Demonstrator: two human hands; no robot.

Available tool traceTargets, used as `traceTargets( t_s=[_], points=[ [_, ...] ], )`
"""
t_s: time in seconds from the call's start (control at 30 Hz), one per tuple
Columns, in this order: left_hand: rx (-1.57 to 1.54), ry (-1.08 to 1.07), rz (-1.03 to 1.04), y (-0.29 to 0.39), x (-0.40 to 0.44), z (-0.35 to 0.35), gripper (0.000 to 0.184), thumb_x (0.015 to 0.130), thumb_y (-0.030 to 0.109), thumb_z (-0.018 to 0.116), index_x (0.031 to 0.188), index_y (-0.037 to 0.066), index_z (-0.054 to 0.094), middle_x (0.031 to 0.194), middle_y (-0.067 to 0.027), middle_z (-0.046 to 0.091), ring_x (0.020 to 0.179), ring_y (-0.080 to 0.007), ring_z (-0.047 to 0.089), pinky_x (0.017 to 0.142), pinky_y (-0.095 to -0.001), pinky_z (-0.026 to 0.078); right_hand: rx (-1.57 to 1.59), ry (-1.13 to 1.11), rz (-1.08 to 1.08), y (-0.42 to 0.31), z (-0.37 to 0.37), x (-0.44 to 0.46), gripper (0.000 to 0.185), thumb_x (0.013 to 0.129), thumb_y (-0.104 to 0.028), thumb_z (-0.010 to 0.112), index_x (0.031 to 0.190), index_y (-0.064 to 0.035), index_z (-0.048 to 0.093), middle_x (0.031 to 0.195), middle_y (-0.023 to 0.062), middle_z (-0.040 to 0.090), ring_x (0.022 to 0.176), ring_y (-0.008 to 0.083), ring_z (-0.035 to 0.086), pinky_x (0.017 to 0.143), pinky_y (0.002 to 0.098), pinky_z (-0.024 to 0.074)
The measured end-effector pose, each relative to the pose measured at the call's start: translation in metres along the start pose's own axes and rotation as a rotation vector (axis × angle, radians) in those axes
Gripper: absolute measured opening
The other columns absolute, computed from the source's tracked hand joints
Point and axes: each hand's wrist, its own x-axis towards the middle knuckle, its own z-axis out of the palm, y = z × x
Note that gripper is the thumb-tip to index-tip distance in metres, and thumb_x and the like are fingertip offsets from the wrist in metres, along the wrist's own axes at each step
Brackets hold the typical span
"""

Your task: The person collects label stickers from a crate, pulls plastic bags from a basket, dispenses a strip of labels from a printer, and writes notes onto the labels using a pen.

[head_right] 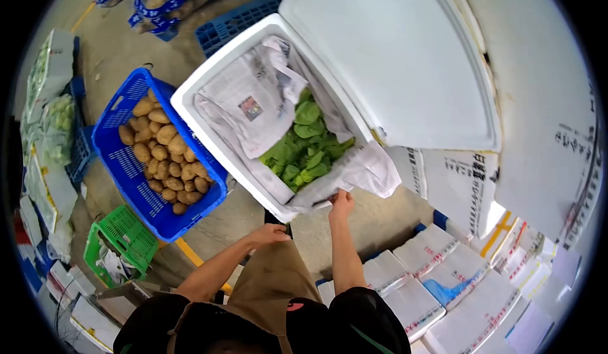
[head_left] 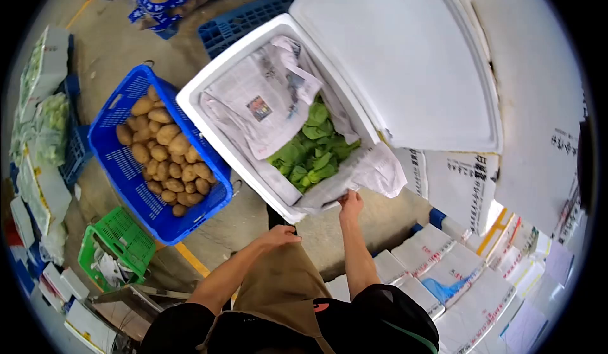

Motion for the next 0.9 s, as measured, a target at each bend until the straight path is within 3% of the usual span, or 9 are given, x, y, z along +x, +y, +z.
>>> traceTargets(
  t_s=[0.13, 0.27, 0.37, 0.43, 0.57, 0.67, 0.77, 0.83, 0.9],
  points=[
    [-0.236, -0.132, -0.233, 0.011, 0.033, 0.049, 0.113, 0.076, 0.047, 0.075, 0.151, 0.008, 0.0, 0.132, -0.0147, 0.051, 0.116, -0.0222, 0.051, 0.091, -0.0391, 0.043, -0.332, -0.123, -0.297, -0.024, 0.036, -0.033, 0.013, 0.086, -0.011, 0.056, 0.086, 0.0021, 0.059, 0.071, 0.007, 0.061, 0.06, 0.0136, 0.055, 0.058, 0.0287, 0.0484],
    [-0.436, -0.224, -0.105, 0.046, 0.061, 0.043, 0.096, 0.082, 0.048, 0.07, 0.151, 0.025, 0.007, 0.142, -0.0033, 0.041, 0.123, -0.0218, 0.044, 0.095, -0.0445, 0.04, -0.598, -0.356, -0.572, -0.044, 0.098, -0.06, 0.015, 0.085, -0.007, 0.056, 0.096, 0.0028, 0.061, 0.074, 0.0102, 0.064, 0.063, 0.0179, 0.06, 0.06, 0.0289, 0.0482],
    [-0.454, 0.037, 0.318, 0.046, 0.118, 0.007, 0.075, 0.086, 0.037, 0.066, 0.144, 0.023, 0.02, 0.134, -0.0007, 0.045, 0.121, -0.023, 0.045, 0.095, -0.0467, 0.039, -0.696, -0.665, -0.659, -0.102, 0.135, -0.108, 0.025, 0.082, -0.004, 0.06, 0.107, -0.0003, 0.061, 0.089, 0.0136, 0.067, 0.079, 0.0241, 0.065, 0.071, 0.0325, 0.0505],
    [-0.886, 0.295, 0.239, 0.083, 0.12, -0.035, 0.055, 0.09, 0.036, 0.059, 0.134, 0.02, 0.031, 0.138, 0.0001, 0.04, 0.126, -0.0234, 0.04, 0.096, -0.0511, 0.038, -0.838, -0.572, -1.332, -0.153, 0.135, -0.114, 0.036, 0.079, -0.001, 0.064, 0.115, -0.0007, 0.06, 0.104, 0.0168, 0.065, 0.097, 0.0317, 0.063, 0.085, 0.0371, 0.049],
    [-1.255, 0.543, 0.468, 0.136, 0.059, -0.114, 0.069, 0.091, 0.048, 0.055, 0.144, 0.018, 0.022, 0.147, -0.0032, 0.031, 0.131, -0.026, 0.038, 0.096, -0.0531, 0.039, -0.98, 0.032, -1.678, -0.288, 0.123, -0.089, 0.045, 0.084, -0.005, 0.064, 0.126, 0.0056, 0.05, 0.122, 0.0217, 0.056, 0.117, 0.0385, 0.052, 0.1, 0.0443, 0.0407],
    [-1.177, 0.449, 0.586, 0.096, 0.047, -0.171, 0.059, 0.09, 0.051, 0.055, 0.133, 0.015, 0.037, 0.136, -0.008, 0.043, 0.118, -0.0265, 0.052, 0.091, -0.0444, 0.046, -1.066, 0.322, -1.877, -0.377, 0.136, -0.048, 0.051, 0.085, -0.015, 0.066, 0.129, 0.0038, 0.048, 0.133, 0.021, 0.049, 0.127, 0.038, 0.043, 0.105, 0.0468, 0.0356],
    [-1.053, 0.567, 0.629, 0.091, -0.02, -0.164, 0.033, 0.086, 0.042, 0.062, 0.098, 0.011, 0.058, 0.086, -0.0063, 0.063, 0.081, -0.0195, 0.062, 0.067, -0.0379, 0.052, -1.148, 0.459, -2.072, -0.423, 0.151, 0.014, 0.059, 0.082, -0.027, 0.071, 0.128, 0.0022, 0.05, 0.127, 0.0207, 0.053, 0.12, 0.0372, 0.048, 0.101, 0.0476, 0.0391],
    [-1.162, 0.464, 0.625, 0.032, -0.015, -0.175, 0.029, 0.088, 0.038, 0.063, 0.104, 0.015, 0.056, 0.093, -0.0052, 0.065, 0.081, -0.0189, 0.065, 0.071, -0.0373, 0.052, -1.198, 0.503, -2.088, -0.435, 0.154, 0.084, 0.064, 0.086, -0.043, 0.064, 0.134, -0.0026, 0.047, 0.132, 0.0169, 0.052, 0.123, 0.0331, 0.048, 0.102, 0.044, 0.0394],
    [-1.169, 0.717, 0.548, 0.008, -0.062, -0.145, 0.03, 0.089, 0.038, 0.062, 0.106, 0.014, 0.058, 0.091, -0.0036, 0.065, 0.079, -0.0171, 0.065, 0.068, -0.0352, 0.052, -1.459, 0.638, -1.864, -0.431, 0.168, 0.067, 0.066, 0.083, -0.046, 0.066, 0.132, -0.0054, 0.049, 0.131, 0.0103, 0.054, 0.12, 0.0279, 0.051, 0.098, 0.0425, 0.0412]
  ],
)
